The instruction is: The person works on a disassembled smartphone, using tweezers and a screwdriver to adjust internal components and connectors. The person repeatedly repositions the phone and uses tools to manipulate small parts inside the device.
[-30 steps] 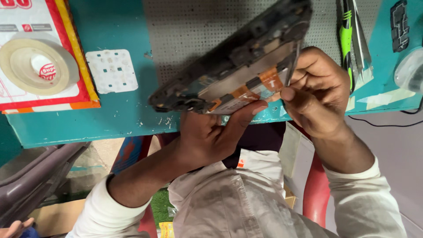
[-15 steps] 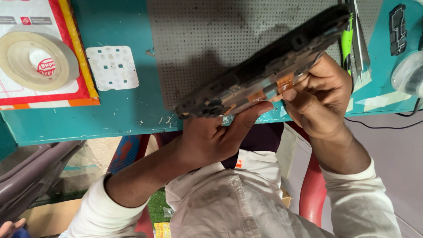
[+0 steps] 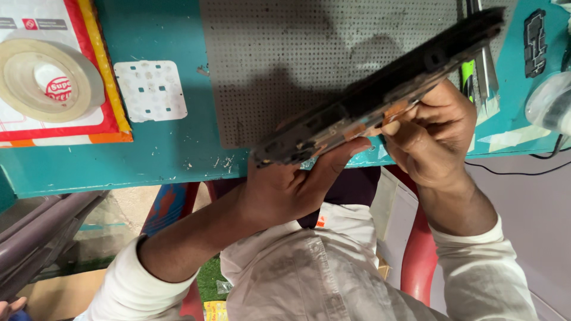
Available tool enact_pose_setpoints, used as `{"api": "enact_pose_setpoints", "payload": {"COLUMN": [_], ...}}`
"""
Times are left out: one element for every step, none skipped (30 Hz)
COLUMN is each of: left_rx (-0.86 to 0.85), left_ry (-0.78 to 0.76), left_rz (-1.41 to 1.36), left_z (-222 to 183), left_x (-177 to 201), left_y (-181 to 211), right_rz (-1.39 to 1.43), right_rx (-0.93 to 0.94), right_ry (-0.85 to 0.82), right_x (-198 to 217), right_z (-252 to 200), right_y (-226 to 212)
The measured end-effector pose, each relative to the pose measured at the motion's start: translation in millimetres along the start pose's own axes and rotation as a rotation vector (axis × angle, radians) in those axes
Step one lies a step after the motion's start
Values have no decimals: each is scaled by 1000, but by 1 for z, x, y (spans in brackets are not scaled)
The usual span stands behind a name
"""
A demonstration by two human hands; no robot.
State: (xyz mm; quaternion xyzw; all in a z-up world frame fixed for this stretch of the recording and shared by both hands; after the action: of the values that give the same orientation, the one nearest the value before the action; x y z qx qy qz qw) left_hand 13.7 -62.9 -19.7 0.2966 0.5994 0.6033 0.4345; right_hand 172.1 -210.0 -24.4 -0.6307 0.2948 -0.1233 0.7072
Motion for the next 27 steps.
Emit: {"api": "enact_pose_setpoints", "payload": {"left_rx": [4,13,26,40,57,64,71,67,69,71,79,101,122,157,192,168,144,128,113,105,104,104,112,120,129,139,148], "left_ry": [-2,0,5,10,19,26,34,40,42,43,40,39,37,37,35,40,44,48,53,58,61,63,63,60,58,53,48], "left_rz": [4,4,17,30,56,67,78,75,80,86,100,102,104,94,82,87,92,89,85,73,64,55,49,49,49,55,61], "left_z": [0,0,1,2,3,5,6,6,7,8,9,9,9,9,8,8,8,8,7,6,6,5,5,5,6,6,6], "left_x": [0,1,1,2,3,3,4,4,5,5,6,6,6,5,4,4,4,4,4,4,3,3,3,3,3,3,3], "left_y": [1,2,3,4,5,6,7,8,9,10,10,10,10,10,10,10,10,10,9,9,8,8,7,7,7,7,8], "right_rz": [3,9,18,27,37,39,41,34,37,40,52,66,81,97,102,106,99,94,89,86,82,78,73,68,64,60,57], "right_rx": [-4,-7,-10,-13,-18,-16,-16,-8,-7,-7,-12,-19,-26,-35,-36,-36,-29,-23,-18,-14,-10,-7,-4,0,3,7,8], "right_ry": [1,-3,-5,-7,-8,-9,-10,-11,-14,-18,-23,-23,-23,-17,-13,-8,-5,-6,-6,-11,-16,-20,-23,-27,-30,-33,-30], "right_x": [-1,-2,-3,-4,-5,-5,-5,-5,-5,-4,-3,-3,-3,-3,-4,-4,-4,-4,-4,-4,-3,-3,-2,-2,-2,-2,-3], "right_z": [0,1,2,3,4,5,5,4,4,3,3,3,3,3,3,3,3,3,3,3,3,3,4,4,4,3,3], "right_y": [0,-1,-1,-2,-2,-2,-2,-1,-1,0,0,0,0,-1,-1,-1,-1,-1,0,0,0,0,1,1,1,1,0]}}
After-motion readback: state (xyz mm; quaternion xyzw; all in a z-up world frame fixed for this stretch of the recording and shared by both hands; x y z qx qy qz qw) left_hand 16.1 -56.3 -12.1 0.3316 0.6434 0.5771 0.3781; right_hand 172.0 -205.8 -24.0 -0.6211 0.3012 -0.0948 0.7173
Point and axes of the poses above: each hand's wrist, its own z-axis towards the middle knuckle, its own x-axis out of the back of the hand, y = z × x, the point moved 3 cm from there along z, towards the middle knuckle, and after that the axes turned 6 degrees about x, right-handed, at the moved point
